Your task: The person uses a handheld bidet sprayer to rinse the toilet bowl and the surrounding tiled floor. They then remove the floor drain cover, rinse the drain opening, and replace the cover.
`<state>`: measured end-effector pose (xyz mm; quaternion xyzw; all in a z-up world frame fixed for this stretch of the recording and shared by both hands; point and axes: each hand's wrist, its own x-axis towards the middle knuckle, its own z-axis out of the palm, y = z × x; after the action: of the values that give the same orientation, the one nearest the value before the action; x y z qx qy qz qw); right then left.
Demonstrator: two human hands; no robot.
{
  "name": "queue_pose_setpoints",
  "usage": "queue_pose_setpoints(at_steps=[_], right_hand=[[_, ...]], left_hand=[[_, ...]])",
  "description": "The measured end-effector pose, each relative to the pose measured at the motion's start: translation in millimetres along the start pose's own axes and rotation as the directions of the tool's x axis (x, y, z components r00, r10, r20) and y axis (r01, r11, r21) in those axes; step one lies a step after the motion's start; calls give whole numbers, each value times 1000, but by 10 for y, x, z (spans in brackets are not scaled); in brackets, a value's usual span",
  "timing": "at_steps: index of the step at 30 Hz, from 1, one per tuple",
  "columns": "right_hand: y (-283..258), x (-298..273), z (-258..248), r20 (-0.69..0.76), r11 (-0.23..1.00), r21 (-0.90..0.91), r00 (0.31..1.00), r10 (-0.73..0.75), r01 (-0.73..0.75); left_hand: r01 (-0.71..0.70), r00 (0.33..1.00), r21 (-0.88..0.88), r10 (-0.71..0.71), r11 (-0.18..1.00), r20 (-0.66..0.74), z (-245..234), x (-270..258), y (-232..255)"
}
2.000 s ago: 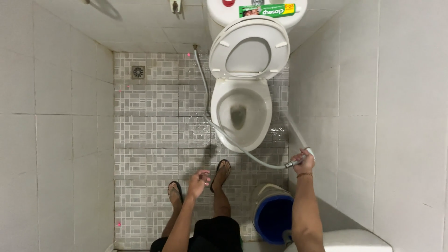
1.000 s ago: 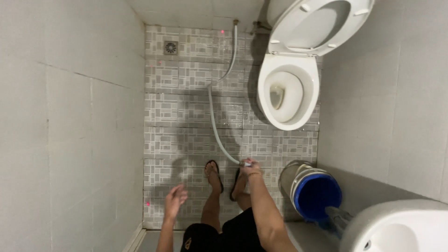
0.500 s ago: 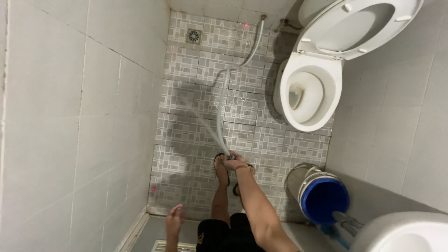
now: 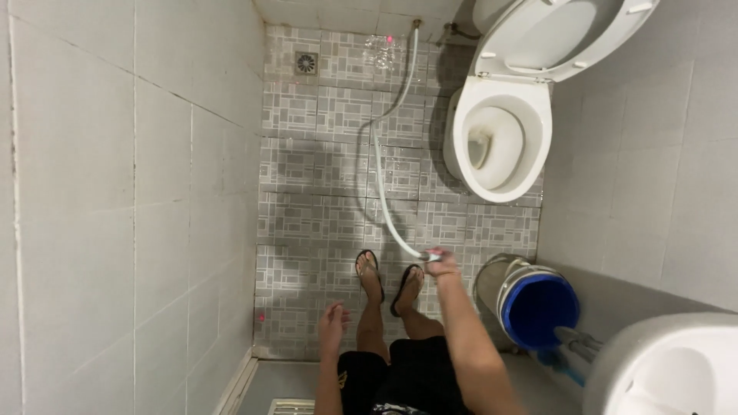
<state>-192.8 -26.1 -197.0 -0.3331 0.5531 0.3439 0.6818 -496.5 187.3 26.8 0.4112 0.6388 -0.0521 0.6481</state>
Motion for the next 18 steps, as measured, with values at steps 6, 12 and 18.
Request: queue_pose_setpoints(at_steps=[6, 12, 18], right_hand=[[-529, -1162, 569, -27, 935, 191, 954, -299, 298], [-596, -1919, 1110, -74, 839, -47, 835, -545, 543], [-562, -2196, 1384, -30, 808, -177, 818, -575, 562]], left_hand=[[-33, 999, 93, 33, 995, 8, -264, 172, -84], [-118, 993, 66, 119, 991, -19, -655, 319, -217], [-88, 994, 105, 93, 991, -50, -820, 273, -199]])
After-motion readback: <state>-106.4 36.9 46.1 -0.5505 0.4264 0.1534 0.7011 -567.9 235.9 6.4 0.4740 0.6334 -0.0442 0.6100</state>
